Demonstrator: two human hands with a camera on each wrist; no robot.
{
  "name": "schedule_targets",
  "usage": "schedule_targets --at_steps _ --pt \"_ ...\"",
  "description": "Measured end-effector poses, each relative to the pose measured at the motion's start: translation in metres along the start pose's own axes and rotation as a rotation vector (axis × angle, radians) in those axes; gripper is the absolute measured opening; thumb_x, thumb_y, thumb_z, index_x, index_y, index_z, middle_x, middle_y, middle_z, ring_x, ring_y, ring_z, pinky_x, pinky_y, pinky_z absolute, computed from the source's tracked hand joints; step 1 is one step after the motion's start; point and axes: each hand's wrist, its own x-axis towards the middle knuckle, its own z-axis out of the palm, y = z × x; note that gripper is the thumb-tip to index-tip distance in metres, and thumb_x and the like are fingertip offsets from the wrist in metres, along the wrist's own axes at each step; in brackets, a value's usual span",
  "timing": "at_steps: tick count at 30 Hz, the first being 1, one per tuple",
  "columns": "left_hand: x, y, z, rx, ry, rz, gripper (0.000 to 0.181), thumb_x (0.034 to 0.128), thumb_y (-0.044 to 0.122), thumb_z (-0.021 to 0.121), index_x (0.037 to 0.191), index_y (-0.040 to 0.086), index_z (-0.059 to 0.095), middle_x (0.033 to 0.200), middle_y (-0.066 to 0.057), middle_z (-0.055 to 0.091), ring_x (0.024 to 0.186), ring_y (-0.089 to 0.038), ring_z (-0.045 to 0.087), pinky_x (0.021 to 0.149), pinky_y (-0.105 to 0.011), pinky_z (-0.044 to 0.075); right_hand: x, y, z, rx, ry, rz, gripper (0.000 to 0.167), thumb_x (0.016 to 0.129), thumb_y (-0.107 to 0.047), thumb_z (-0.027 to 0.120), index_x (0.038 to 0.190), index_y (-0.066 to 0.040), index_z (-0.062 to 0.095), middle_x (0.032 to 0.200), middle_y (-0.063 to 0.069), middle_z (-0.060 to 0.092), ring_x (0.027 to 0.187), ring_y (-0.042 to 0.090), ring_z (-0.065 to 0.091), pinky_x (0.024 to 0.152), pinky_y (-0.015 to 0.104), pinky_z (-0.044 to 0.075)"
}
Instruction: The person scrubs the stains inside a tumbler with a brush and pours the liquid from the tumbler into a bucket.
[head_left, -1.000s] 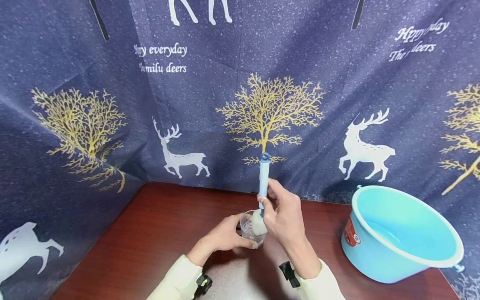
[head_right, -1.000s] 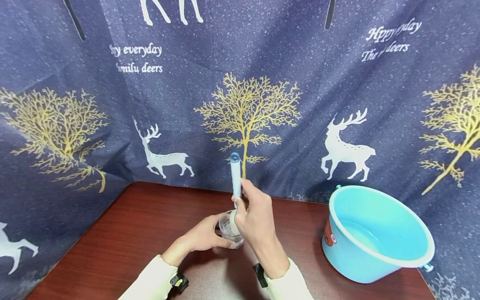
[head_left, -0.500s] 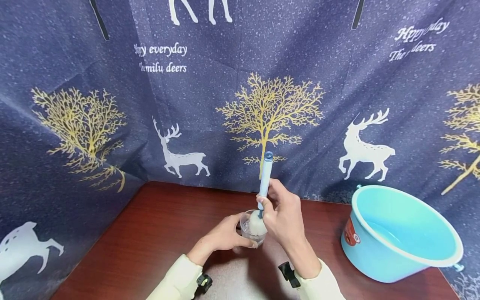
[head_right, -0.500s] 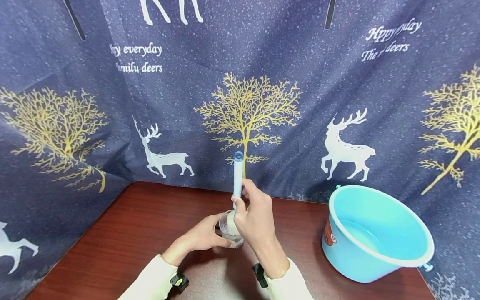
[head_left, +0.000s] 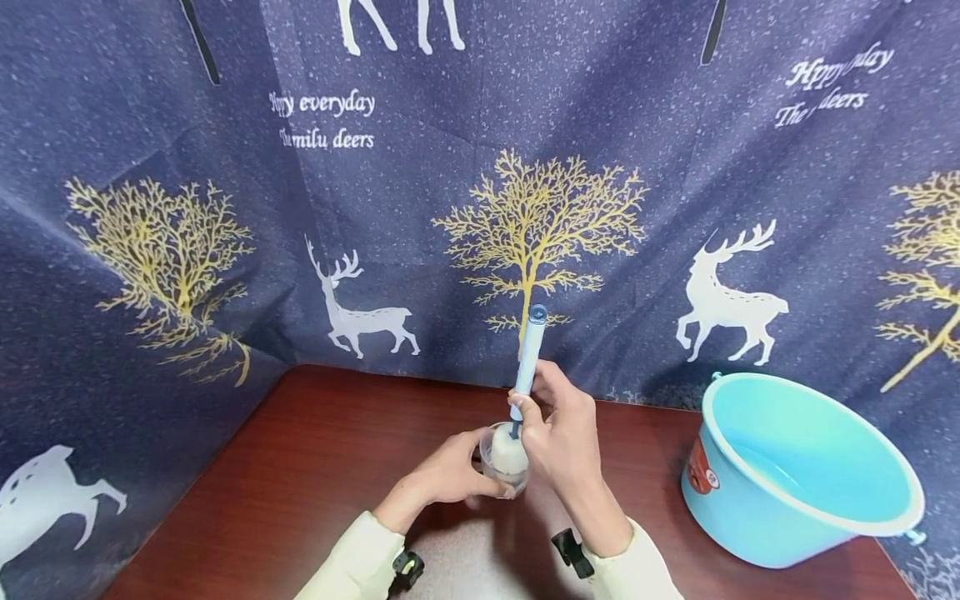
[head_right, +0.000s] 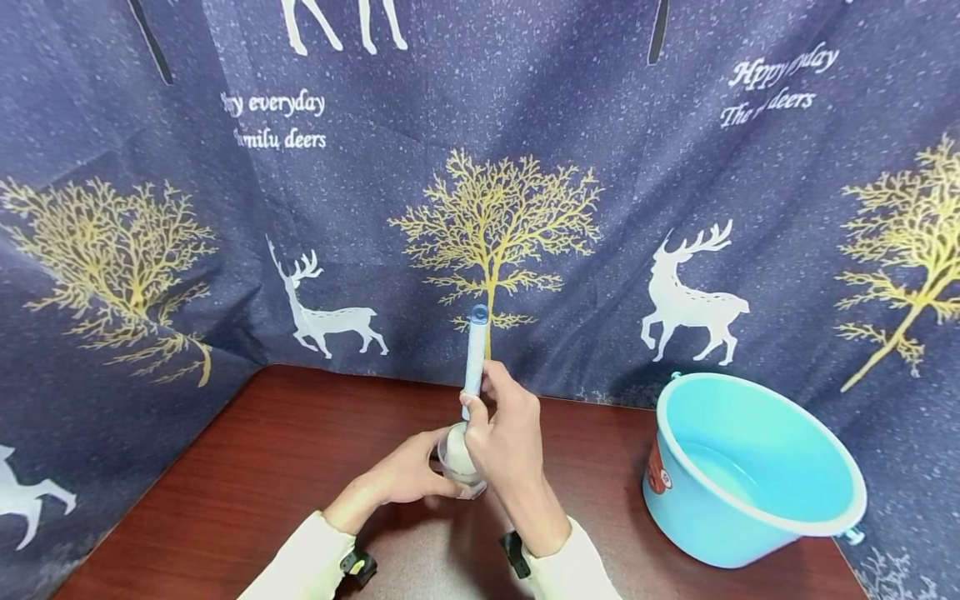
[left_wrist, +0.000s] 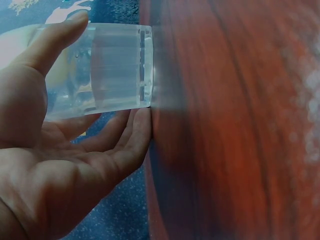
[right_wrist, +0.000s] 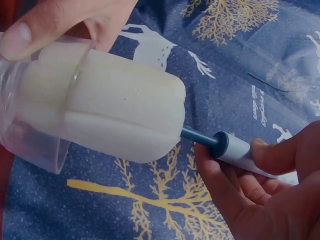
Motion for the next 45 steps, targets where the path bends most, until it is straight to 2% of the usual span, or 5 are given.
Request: schedule_targets --at_steps 6,18,32,40,45 --pt "0.000 0.000 -0.001 0.004 -0.005 -0.001 0.075 0.0738 0.041 0.098 0.138 0.021 0.064 0.113 0.013 0.071 0.106 -0.009 0.065 0.096 -0.034 0.052 0.000 0.003 0.002 0.021 0.001 0.013 0.035 0.088 0.013 0.076 0.116 -0.008 0.069 0.083 0.005 0.073 0.074 0.018 0.073 0.064 0.026 0.060" --pt "0.000 -0.001 -0.001 0.000 -0.010 -0.001 0.084 0.0746 0.045 0.097 0.147 0.021 0.060 0.115 0.014 0.071 0.109 -0.009 0.065 0.099 -0.035 0.052 0.001 0.005 0.002 0.033 -0.016 0.064 0.035 0.090 0.010 0.076 0.116 -0.012 0.071 0.086 0.001 0.074 0.076 0.014 0.074 0.065 0.028 0.060" --pt "0.000 0.000 0.000 0.007 0.002 -0.006 0.077 0.0725 0.042 0.098 0.137 0.018 0.064 0.113 0.012 0.071 0.107 -0.009 0.065 0.097 -0.034 0.052 0.005 0.002 -0.007 0.028 0.011 0.035 0.036 0.088 0.011 0.078 0.116 -0.009 0.070 0.085 0.003 0.075 0.074 0.019 0.074 0.064 0.025 0.060" --pt "0.001 0.001 0.001 0.001 -0.001 -0.009 0.084 0.0734 0.042 0.097 0.144 0.015 0.062 0.124 0.007 0.071 0.114 -0.011 0.065 0.103 -0.036 0.051 0.008 0.001 -0.017 0.010 0.035 0.019 0.028 0.091 0.003 0.080 0.116 -0.007 0.070 0.090 0.011 0.077 0.074 0.019 0.074 0.062 0.023 0.059" --pt "0.001 0.001 0.000 0.002 0.001 -0.011 0.083 0.0730 0.041 0.098 0.144 0.015 0.062 0.124 0.007 0.071 0.114 -0.011 0.065 0.103 -0.037 0.051 0.010 -0.003 -0.024 0.016 0.048 0.014 0.025 0.092 0.000 0.080 0.114 -0.007 0.069 0.091 0.010 0.078 0.078 0.019 0.076 0.066 0.024 0.061"
